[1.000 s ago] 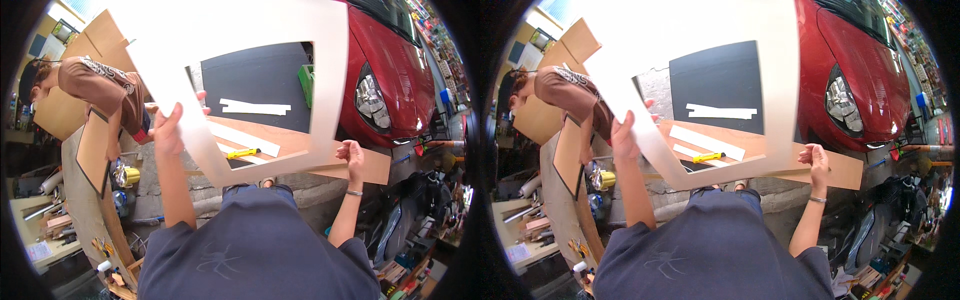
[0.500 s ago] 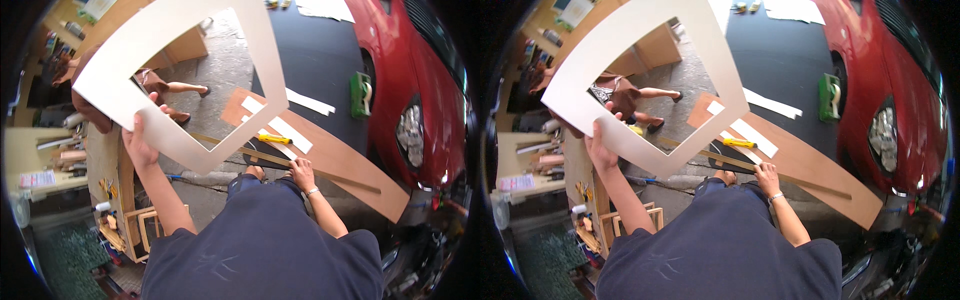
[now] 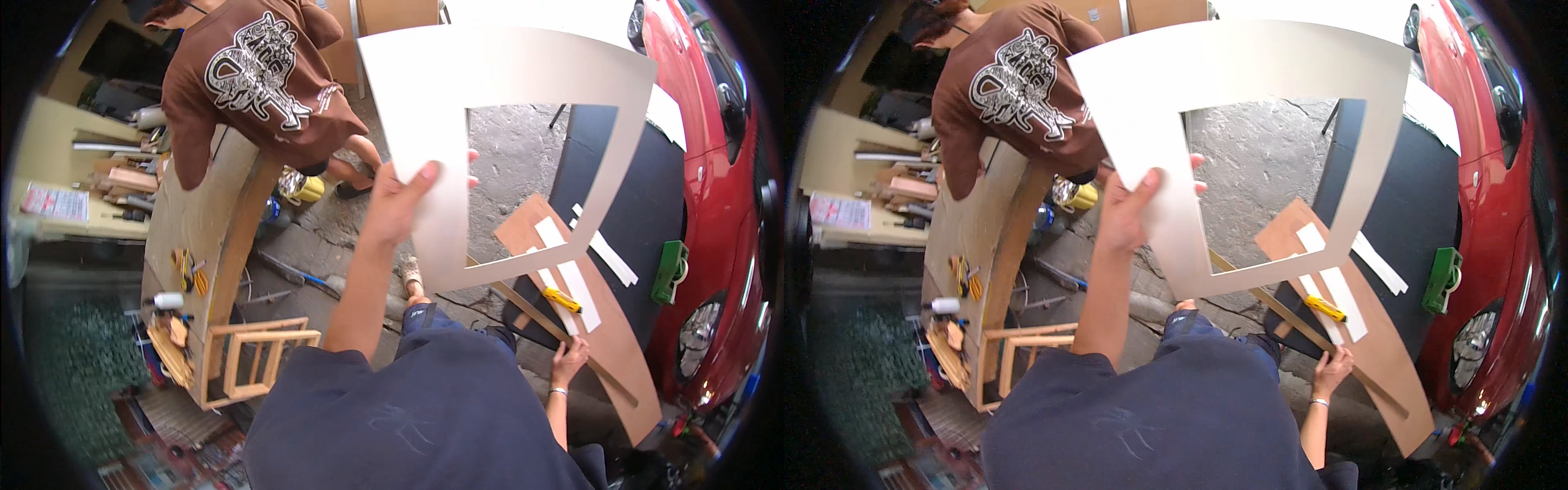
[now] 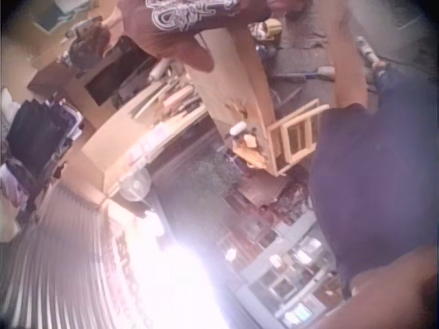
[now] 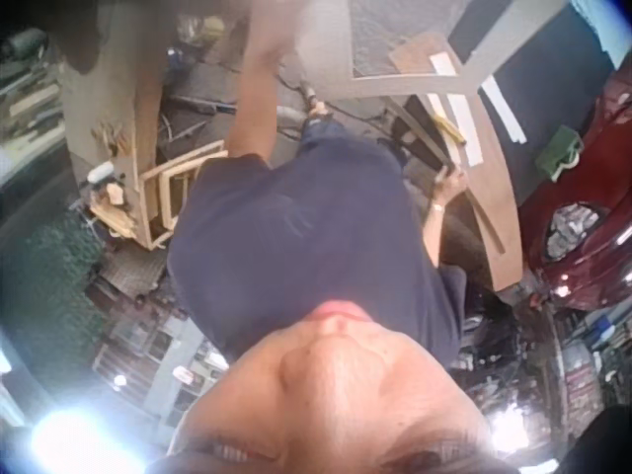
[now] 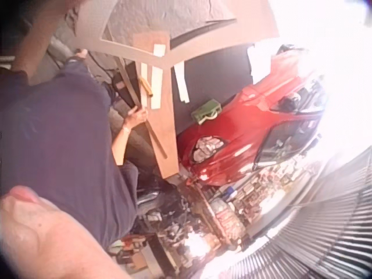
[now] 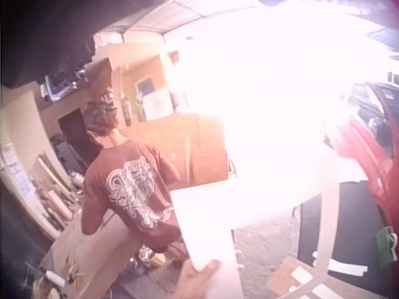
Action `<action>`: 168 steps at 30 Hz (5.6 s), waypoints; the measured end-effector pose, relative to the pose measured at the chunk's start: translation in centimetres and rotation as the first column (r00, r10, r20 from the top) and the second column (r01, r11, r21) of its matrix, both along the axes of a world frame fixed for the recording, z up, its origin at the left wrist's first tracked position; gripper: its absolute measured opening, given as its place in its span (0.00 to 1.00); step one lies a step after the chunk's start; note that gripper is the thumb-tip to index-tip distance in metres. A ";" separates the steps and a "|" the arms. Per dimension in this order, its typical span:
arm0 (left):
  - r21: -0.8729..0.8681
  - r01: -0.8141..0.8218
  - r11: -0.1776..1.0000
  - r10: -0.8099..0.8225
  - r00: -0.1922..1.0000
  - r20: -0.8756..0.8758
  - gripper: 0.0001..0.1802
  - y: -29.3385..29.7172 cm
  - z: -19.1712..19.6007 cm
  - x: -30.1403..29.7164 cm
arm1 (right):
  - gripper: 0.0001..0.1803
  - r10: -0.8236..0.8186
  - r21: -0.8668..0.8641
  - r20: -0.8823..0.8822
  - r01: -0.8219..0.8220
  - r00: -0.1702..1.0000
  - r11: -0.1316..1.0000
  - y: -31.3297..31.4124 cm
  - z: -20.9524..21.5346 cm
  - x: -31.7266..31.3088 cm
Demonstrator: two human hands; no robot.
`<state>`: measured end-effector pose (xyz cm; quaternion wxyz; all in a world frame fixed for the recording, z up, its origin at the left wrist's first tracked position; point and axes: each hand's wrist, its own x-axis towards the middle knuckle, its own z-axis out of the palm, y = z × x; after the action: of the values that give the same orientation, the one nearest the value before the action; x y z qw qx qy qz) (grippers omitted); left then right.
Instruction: The person uses a utility knife and a straightedge to cut white and black rectangular sheets into strips on a workbench. They repeatedly align the straightedge, score the material, and separate the cut pieces. A second person is visible nearby handling cardboard.
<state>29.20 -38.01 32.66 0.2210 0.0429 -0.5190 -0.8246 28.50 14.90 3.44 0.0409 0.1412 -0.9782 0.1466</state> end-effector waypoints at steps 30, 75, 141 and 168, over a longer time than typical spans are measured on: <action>0.228 0.391 0.892 -0.429 0.891 0.147 0.26 -19.5 -4.7 -29.8 | 0.16 0.243 -0.695 0.469 0.524 0.849 -0.492 -43.1 8.1 -15.2; 0.299 0.951 0.083 -0.982 0.028 0.185 0.19 2.0 -5.2 -70.0 | 0.16 -0.704 -0.802 0.440 -0.109 0.557 -0.587 -51.3 14.0 -34.5; 0.296 0.901 -0.318 -0.510 -0.426 0.748 0.18 25.1 -34.0 -79.1 | 0.33 -0.362 -0.055 0.485 -0.386 0.796 -0.921 -47.2 -6.6 -57.1; 0.364 0.853 -0.374 -0.544 -0.520 0.658 0.21 25.6 -33.0 -78.5 | 0.41 -0.318 -0.058 0.525 -0.340 0.789 -0.939 -46.9 -6.6 -57.4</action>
<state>-49.32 -12.36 -0.30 -0.7337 -0.1570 -0.5206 -0.4075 -28.95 -31.99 -3.15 -0.3431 0.2841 -0.1264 -0.8864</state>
